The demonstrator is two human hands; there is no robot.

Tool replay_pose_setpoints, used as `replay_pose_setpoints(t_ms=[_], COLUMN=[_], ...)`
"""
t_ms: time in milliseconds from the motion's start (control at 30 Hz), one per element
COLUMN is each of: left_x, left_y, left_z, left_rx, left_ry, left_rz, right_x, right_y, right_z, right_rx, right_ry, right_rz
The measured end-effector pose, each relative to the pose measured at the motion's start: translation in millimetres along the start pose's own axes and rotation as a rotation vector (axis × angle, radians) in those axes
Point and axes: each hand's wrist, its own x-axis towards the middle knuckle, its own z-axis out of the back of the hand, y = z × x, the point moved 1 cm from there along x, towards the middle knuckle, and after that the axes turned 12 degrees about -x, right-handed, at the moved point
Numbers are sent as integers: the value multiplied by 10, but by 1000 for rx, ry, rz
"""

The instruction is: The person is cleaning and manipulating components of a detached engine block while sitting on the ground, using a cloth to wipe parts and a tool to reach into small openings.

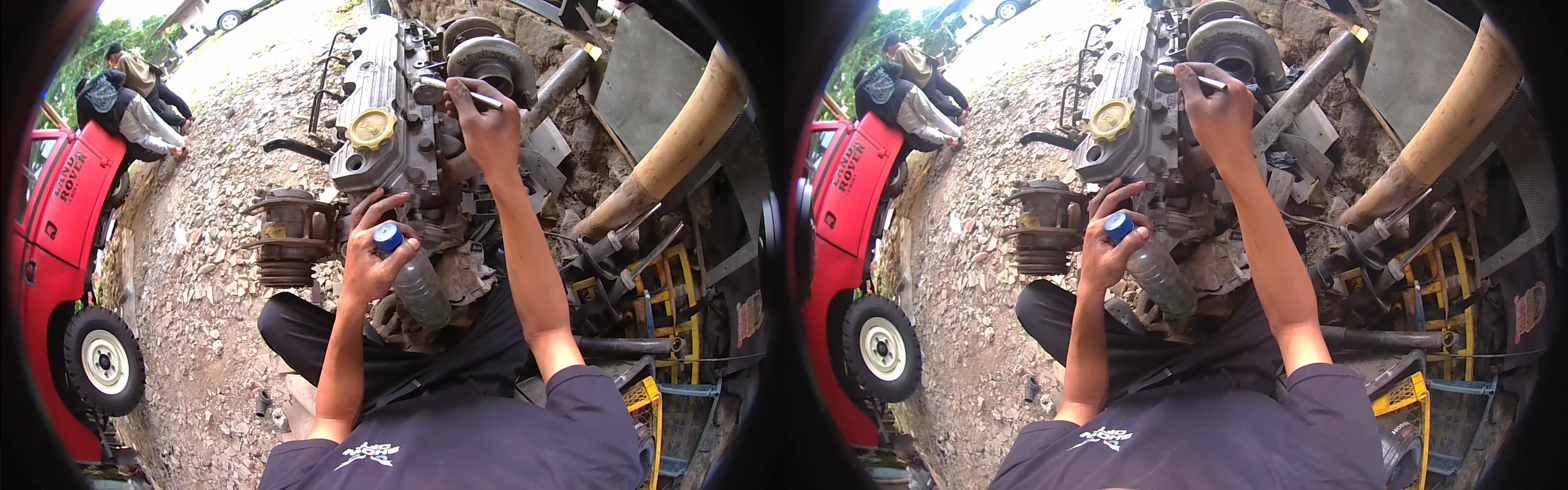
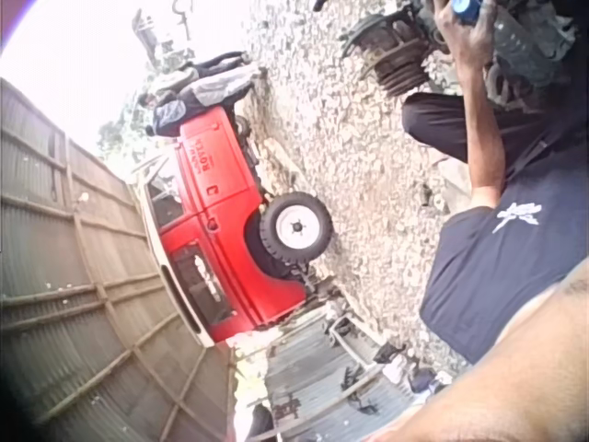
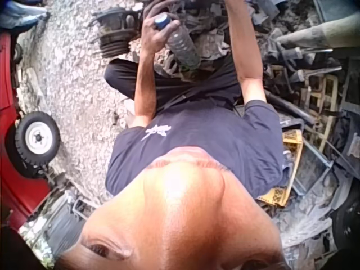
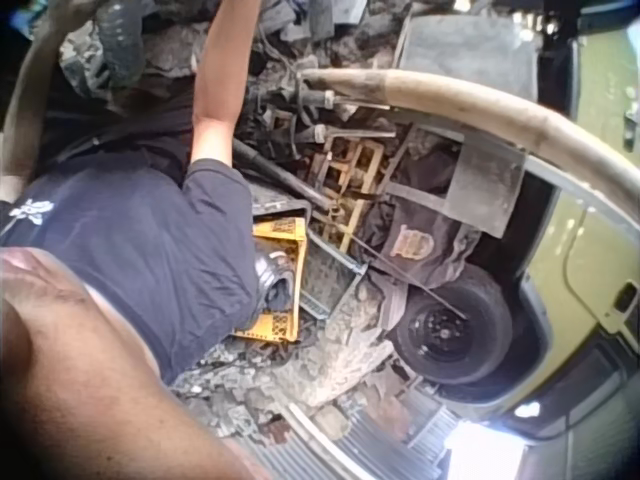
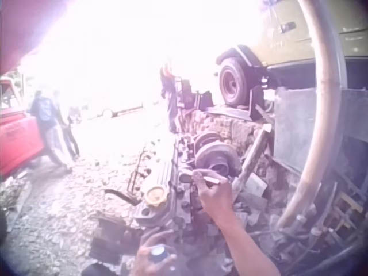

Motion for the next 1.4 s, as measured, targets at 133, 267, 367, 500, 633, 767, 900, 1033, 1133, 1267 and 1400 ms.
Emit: replay_pose_setpoints(t_ms=[133, 267, 367, 500, 633, 767, 900, 1033, 1133, 1267, 1400], left_x=[-5, 10, -19, -25, 8, -13, 18, 21, 6, 26, 34], left_y=[11, 16, 52, 66, 36, 15, 9, 14, 26, 25, 6], left_z=[21, -6, 21, 49, 30, 12, 12, 33, 42, 12, 0], left_rx=[11, 3, 11, 17, 9, 5, 24, 48, 55, 35, 56], left_ry=[-1, 14, 24, 32, 35, 24, 31, 24, 13, 29, 10], left_rz=[0, -14, -26, -33, -21, -19, -24, -13, -7, -20, -3], right_x=[93, 86, -82, -267, -211, -282, -204, -232, -210, -115, -204], right_y=[64, -113, -129, -117, -296, -343, -345, -169, -221, -297, -175], right_z=[-317, -569, -630, -531, -543, -491, -559, -387, -524, -497, -340], right_rx=[-199, -302, -256, -224, -189, -135, -172, -202, -158, -159, -119], right_ry=[-29, -128, -153, -82, -39, -13, -60, 39, 19, 20, 72], right_rz=[167, 412, 349, 114, 34, 30, 101, 123, 129, 120, 37])
